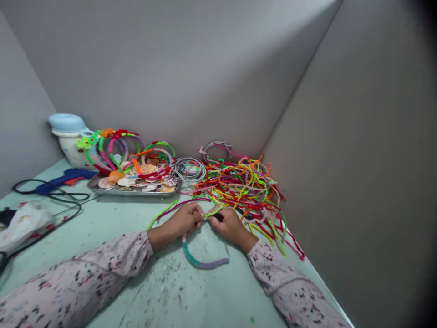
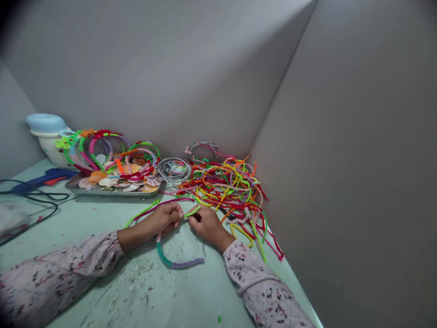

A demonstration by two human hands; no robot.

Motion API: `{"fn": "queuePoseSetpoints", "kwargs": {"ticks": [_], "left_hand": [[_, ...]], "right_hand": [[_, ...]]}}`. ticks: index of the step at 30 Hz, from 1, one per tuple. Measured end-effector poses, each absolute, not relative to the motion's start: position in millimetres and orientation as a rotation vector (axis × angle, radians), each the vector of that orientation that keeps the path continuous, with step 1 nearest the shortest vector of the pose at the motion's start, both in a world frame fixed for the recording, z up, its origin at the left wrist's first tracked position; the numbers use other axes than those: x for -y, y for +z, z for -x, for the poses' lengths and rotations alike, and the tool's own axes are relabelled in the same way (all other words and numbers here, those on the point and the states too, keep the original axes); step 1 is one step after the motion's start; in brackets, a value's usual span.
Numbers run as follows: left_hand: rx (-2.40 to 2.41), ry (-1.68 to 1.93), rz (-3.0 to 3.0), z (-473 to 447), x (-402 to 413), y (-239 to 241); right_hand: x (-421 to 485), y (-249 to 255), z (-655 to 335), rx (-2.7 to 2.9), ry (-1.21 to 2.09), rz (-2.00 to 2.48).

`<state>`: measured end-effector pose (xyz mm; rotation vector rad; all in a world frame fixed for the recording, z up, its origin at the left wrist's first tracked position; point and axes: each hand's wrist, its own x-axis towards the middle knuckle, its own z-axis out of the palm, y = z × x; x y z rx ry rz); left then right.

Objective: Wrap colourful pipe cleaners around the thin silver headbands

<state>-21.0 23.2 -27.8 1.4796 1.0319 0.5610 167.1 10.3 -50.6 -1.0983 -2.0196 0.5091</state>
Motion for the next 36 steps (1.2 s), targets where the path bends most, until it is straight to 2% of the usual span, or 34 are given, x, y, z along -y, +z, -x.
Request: {"fn": "queuePoseSetpoints", "kwargs": {"ticks": [36], "left_hand": [[-1.002, 0.527, -1.419, 21.8, -26.5, -32.2]], "right_hand": [[-8.6, -46.3, -167.6, 2.026, 0.494, 1.083]]}}
